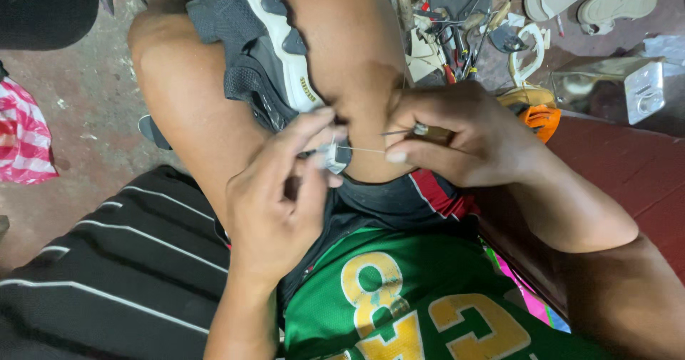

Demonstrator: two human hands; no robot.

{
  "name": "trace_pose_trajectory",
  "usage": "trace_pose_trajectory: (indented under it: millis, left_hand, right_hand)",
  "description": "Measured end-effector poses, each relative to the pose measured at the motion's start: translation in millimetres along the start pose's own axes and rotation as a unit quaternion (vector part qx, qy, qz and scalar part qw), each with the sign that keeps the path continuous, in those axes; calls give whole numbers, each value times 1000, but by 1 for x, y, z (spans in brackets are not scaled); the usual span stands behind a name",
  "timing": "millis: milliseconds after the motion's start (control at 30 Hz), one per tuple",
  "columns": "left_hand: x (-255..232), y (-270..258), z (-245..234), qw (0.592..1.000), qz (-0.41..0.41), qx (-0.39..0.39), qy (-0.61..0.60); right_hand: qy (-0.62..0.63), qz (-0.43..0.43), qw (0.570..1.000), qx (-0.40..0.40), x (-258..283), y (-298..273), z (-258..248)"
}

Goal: The person sits on the floor and sews a black and white shoe using a needle and white thread. They repeatedly push the needle through the shoe's sole and upper, pulling the thread tight to secure the parts together.

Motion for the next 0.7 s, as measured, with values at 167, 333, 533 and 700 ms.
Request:
trace_pose_trajectory:
  millis: [167, 333, 533, 700]
  left_hand:
    - [-13, 5, 7, 985, 72, -10, 159]
    - [-3, -2, 12, 993, 35, -27, 109]
    - [3, -10, 11, 995, 24, -41, 87]
    - [5, -10, 10, 995, 40, -25, 92]
  right_hand:
    - [-56, 25, 998, -31, 3, 5, 19]
    - [-235, -105, 964, -66, -9, 4, 34]
    - [-415, 57, 894, -160, -37, -44, -91]
    - [-425, 230, 850, -209, -63, -100, -129]
Point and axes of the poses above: each hand's wrist, its own y-axis towards the middle knuckle, its own z-axis out of the palm, x = y × z, the point moved 6 cm from there along y, towards the middle knuckle, and after that the axes turned 12 degrees about y, right-handed, at the moved point
